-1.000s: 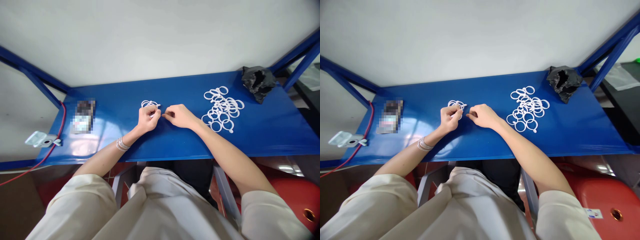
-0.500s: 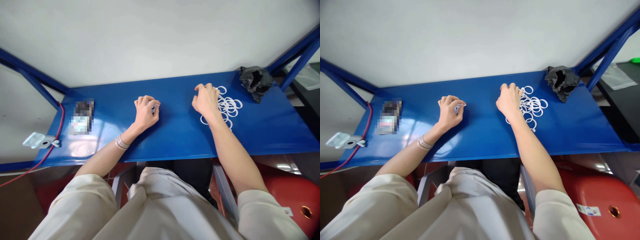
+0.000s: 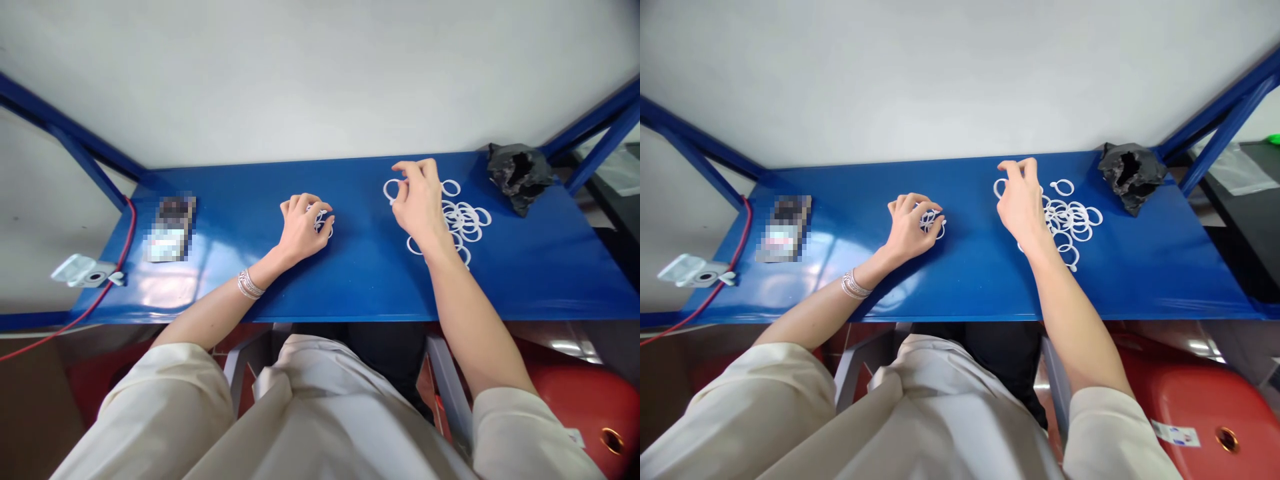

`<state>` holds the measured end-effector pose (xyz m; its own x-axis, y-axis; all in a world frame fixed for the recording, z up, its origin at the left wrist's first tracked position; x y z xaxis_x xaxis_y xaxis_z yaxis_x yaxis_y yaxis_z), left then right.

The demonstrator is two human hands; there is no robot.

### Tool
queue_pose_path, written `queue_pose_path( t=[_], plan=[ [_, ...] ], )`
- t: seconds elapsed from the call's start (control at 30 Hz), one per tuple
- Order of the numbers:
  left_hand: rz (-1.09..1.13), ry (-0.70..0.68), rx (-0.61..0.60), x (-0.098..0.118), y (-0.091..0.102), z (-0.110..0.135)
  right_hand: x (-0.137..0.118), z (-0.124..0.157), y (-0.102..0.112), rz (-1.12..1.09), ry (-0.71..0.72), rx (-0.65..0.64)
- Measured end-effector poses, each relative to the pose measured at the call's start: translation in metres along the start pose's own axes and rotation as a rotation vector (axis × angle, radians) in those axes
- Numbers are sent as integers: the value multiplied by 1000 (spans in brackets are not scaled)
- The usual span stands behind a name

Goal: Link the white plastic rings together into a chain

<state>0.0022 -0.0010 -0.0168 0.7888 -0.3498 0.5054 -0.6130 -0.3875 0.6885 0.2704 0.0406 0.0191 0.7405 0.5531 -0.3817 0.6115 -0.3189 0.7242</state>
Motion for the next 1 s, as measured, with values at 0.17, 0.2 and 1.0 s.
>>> queue_pose_path(
  t=[0.17, 0.2, 1.0],
  plan=[
    [105, -114, -88, 10, 7, -1, -30, 0, -8, -149, 38, -21],
    [115, -148, -88, 13, 8, -1, -35, 1, -13, -182, 44, -41],
    [239, -380, -163, 23, 13, 0, -57, 6, -28, -581, 4, -183]
  ],
)
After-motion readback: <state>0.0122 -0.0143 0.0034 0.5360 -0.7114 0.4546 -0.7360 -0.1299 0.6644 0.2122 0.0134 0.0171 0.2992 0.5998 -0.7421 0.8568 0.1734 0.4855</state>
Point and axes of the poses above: each hand's wrist, its own z-axis away from the middle knuckle, its own y-axis out of the back of the hand, x = y × z, the point moved 2 cm from there along -z, towards the middle knuckle, and after that the axes turned 12 degrees about y, right-handed, at the moved point
